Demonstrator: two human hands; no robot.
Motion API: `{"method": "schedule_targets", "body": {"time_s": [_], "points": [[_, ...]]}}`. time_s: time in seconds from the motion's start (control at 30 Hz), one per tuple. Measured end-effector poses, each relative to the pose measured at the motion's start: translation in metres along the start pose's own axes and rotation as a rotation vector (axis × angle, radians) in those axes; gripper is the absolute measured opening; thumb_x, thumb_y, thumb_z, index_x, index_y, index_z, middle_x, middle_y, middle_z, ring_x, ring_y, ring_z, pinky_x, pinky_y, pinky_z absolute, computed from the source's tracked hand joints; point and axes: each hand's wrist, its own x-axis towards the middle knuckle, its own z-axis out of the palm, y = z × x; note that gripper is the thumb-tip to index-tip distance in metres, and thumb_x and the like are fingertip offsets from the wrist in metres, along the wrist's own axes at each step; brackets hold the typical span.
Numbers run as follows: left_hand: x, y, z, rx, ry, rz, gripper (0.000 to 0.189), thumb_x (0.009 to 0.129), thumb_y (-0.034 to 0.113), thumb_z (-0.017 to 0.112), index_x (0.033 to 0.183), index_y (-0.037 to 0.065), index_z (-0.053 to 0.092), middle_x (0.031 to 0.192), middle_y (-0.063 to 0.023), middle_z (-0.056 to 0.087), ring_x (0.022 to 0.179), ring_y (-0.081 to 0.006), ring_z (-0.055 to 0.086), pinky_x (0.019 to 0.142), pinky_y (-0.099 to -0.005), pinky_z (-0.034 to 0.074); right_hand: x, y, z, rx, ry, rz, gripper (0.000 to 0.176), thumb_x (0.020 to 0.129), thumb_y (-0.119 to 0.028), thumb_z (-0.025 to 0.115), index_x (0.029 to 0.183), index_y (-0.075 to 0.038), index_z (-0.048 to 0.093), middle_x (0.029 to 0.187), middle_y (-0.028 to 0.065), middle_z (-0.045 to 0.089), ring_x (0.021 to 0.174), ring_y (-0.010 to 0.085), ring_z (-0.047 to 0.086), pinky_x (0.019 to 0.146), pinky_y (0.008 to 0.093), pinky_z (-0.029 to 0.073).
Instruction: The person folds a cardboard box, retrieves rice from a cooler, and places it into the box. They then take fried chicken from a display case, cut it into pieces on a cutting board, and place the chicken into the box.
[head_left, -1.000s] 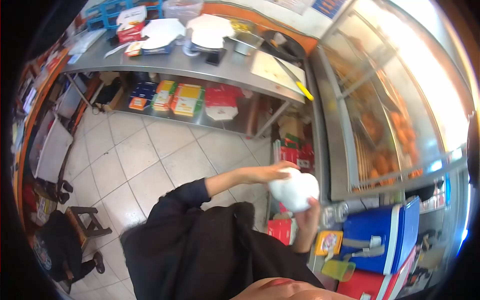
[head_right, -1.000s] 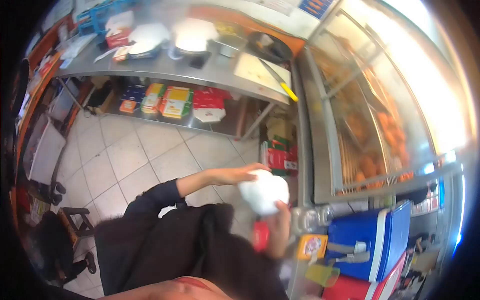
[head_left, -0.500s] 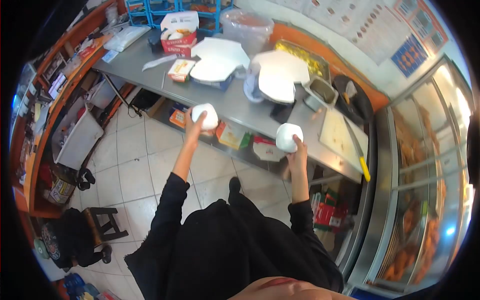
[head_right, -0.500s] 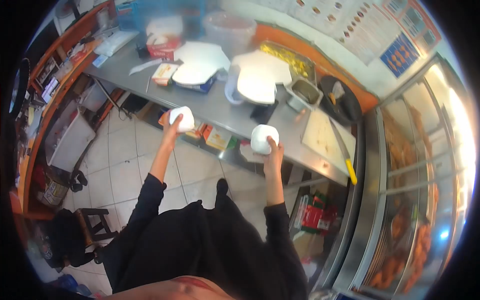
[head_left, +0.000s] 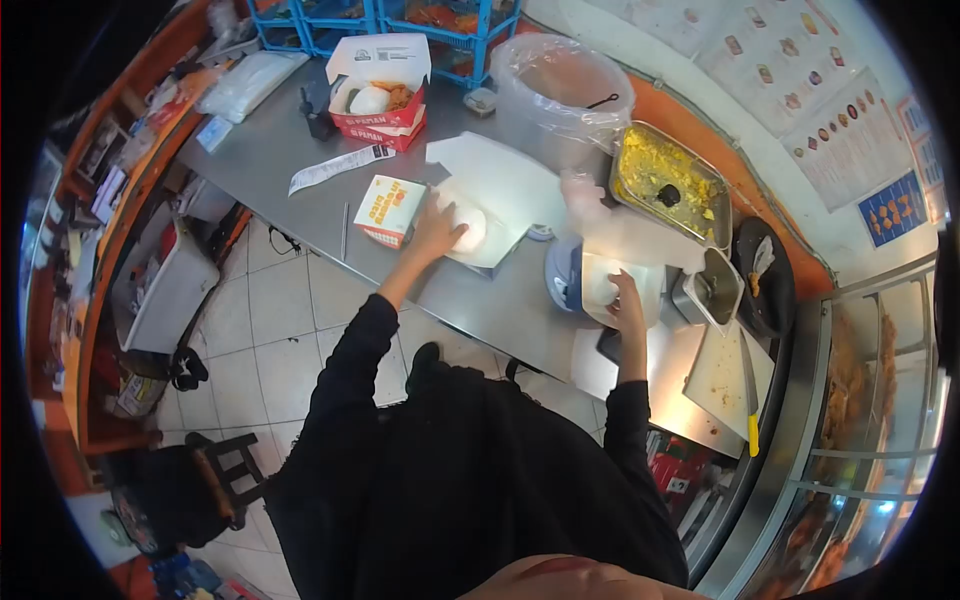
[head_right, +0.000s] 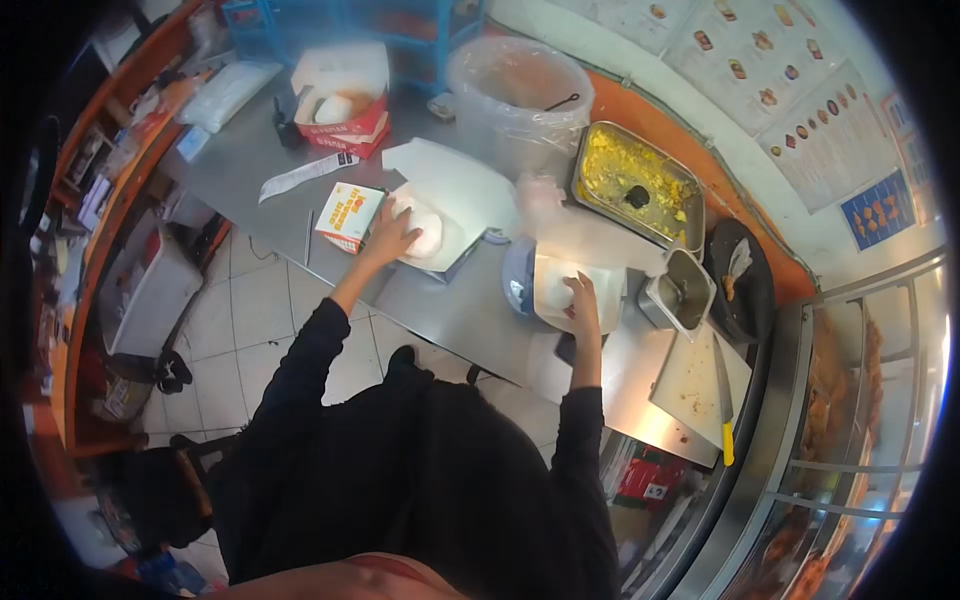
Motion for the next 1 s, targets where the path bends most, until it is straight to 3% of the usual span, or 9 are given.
{"method": "schedule_targets", "body": {"time_s": [0.07, 0.1, 0.17, 0.23, 0.3, 0.33, 0.47, 0.6, 1.0], "points": [[-0.019, 0.015, -0.009, 0.406, 0.317, 0.2, 0.048, 0.07, 0.022, 0.061, 0.114, 0.013, 0.047, 0.127, -0.0177, 0.025, 0.112, -0.0359, 0.03, 0.095, -0.0417, 0.025, 0.003, 0.012, -0.001, -0.812, 0.376, -0.459, 0.066, 0.066, -0.035, 0.062, 0.122, -0.01, 0.037, 0.111, 0.0198, 0.04, 0.107, 0.0299, 0.036, 0.089, 0.0408, 0.03], [-0.026, 0.019, -0.026, 0.401, 0.295, 0.189, 0.048, 0.07, 0.022, 0.061, 0.114, 0.013, 0.047, 0.127, -0.0177, 0.025, 0.112, -0.0359, 0.03, 0.095, -0.0417, 0.025, -0.03, -0.004, 0.02, -0.905, 0.569, -0.544, 0.067, 0.067, -0.036, 0.062, 0.123, -0.009, 0.035, 0.117, 0.0235, 0.034, 0.111, 0.035, 0.03, 0.093, 0.0409, 0.026], [-0.027, 0.018, -0.057, 0.305, 0.28, 0.251, 0.053, 0.066, 0.021, 0.062, 0.115, 0.009, 0.046, 0.128, -0.0212, 0.025, 0.117, -0.0385, 0.024, 0.096, -0.0486, 0.02, -0.046, -0.011, 0.033, -0.617, 0.372, -0.714, 0.066, 0.069, -0.034, 0.063, 0.123, -0.01, 0.035, 0.123, 0.0249, 0.028, 0.116, 0.0358, 0.025, 0.095, 0.0416, 0.023], [-0.024, -0.012, -0.076, 0.398, 0.261, 0.135, 0.059, 0.065, 0.03, 0.064, 0.118, 0.013, 0.044, 0.13, -0.0218, 0.021, 0.119, -0.0406, 0.018, 0.094, -0.0566, 0.015, -0.049, -0.007, 0.038, -0.739, 0.091, -0.561, 0.067, 0.069, -0.034, 0.063, 0.125, -0.013, 0.034, 0.127, 0.0266, 0.02, 0.12, 0.0375, 0.019, 0.097, 0.0425, 0.021], [-0.026, -0.027, -0.098, 0.356, -0.113, -0.145, 0.072, 0.062, 0.043, 0.065, 0.124, 0.018, 0.037, 0.133, -0.0219, 0.012, 0.124, -0.0405, 0.006, 0.093, -0.0608, 0.009, -0.069, -0.01, 0.068, -1.001, 0.172, -0.562, 0.071, 0.066, -0.039, 0.066, 0.125, -0.017, 0.033, 0.13, 0.0306, 0.006, 0.123, 0.0406, 0.011, 0.097, 0.0477, 0.019], [-0.027, -0.039, -0.1, 0.37, -0.221, -0.106, 0.091, 0.054, 0.055, 0.066, 0.13, 0.02, 0.027, 0.135, -0.0214, 0.004, 0.125, -0.0399, -0.003, 0.092, -0.0618, 0.005, -0.072, -0.011, 0.078, -1.059, 0.223, -0.557, 0.068, 0.067, -0.035, 0.066, 0.124, -0.016, 0.035, 0.13, 0.0318, 0.006, 0.122, 0.042, 0.01, 0.097, 0.0476, 0.019], [-0.025, -0.056, -0.124, 0.381, -0.41, 0.034, 0.11, 0.043, 0.057, 0.07, 0.132, 0.022, 0.017, 0.136, -0.0203, -0.002, 0.125, -0.0389, -0.005, 0.093, -0.0614, 0.004, -0.059, 0.005, 0.083, -1.168, 0.353, -0.547, 0.052, 0.07, -0.018, 0.061, 0.118, -0.011, 0.043, 0.128, 0.0345, 0.007, 0.121, 0.0454, 0.01, 0.098, 0.0466, 0.018], [-0.012, -0.076, -0.136, 0.353, -0.399, 0.085, 0.108, 0.044, 0.055, 0.07, 0.132, 0.022, 0.017, 0.136, -0.0199, -0.001, 0.125, -0.0389, -0.004, 0.093, -0.0609, 0.004, -0.071, 0.026, 0.088, -1.103, 0.336, -0.631, 0.039, 0.071, -0.005, 0.054, 0.11, -0.007, 0.05, 0.128, 0.0342, 0.01, 0.12, 0.046, 0.013, 0.099, 0.0453, 0.016], [0.001, -0.114, -0.179, 0.361, -0.164, 0.115, 0.07, 0.061, 0.002, 0.053, 0.124, 0.027, 0.037, 0.136, -0.0069, 0.018, 0.126, -0.0283, 0.014, 0.098, -0.0537, 0.01, -0.174, 0.094, 0.191, -1.018, 0.258, -0.524, 0.041, 0.066, 0.001, 0.055, 0.104, -0.016, 0.055, 0.128, 0.0333, 0.011, 0.119, 0.0491, 0.011, 0.098, 0.0506, 0.015]]}}
